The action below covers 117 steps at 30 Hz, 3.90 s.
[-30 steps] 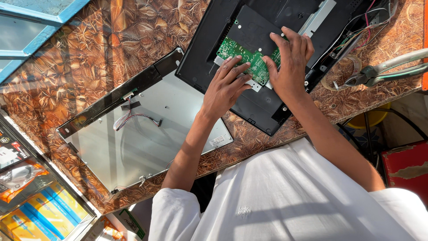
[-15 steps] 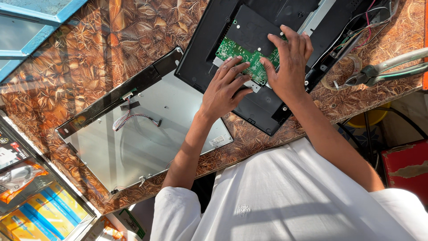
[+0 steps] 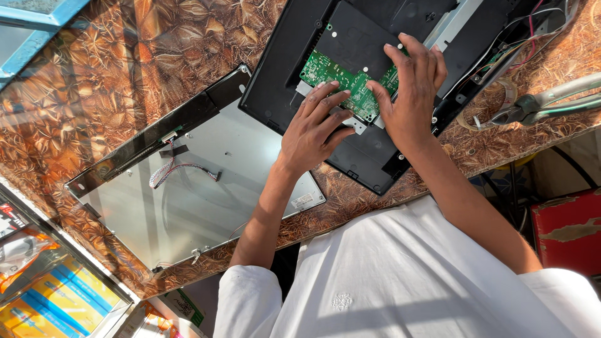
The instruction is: The person uses pliers to pry a metal bracket and then places a circuit board into a monitor frame using their hands.
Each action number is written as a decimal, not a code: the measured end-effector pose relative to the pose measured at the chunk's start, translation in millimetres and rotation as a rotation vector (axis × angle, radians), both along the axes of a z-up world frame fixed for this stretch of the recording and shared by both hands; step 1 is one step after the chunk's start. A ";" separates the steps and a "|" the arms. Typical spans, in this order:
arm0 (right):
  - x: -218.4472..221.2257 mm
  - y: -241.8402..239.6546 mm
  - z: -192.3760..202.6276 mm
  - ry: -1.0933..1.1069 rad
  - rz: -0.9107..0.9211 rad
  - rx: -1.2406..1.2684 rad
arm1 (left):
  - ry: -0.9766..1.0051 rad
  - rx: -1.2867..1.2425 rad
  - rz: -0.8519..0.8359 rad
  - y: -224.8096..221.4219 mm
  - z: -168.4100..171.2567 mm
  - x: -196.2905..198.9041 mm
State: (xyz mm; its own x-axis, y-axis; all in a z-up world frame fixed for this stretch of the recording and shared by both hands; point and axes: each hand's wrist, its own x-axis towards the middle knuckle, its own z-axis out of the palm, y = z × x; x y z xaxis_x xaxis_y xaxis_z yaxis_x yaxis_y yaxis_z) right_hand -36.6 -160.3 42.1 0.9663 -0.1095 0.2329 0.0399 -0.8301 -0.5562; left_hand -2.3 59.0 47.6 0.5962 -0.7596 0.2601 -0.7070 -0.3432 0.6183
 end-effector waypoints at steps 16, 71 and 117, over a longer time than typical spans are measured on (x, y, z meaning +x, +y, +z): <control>2.8 3.5 -0.2 0.030 -0.009 0.001 | -0.057 -0.487 0.597 -1.4 4.1 0.6; -4.7 -1.6 -7.3 0.073 0.063 0.030 | 0.179 -0.036 0.870 -21.5 -2.7 25.5; 62.6 4.6 11.8 0.065 0.185 -0.045 | 0.160 0.081 0.454 37.4 21.5 19.0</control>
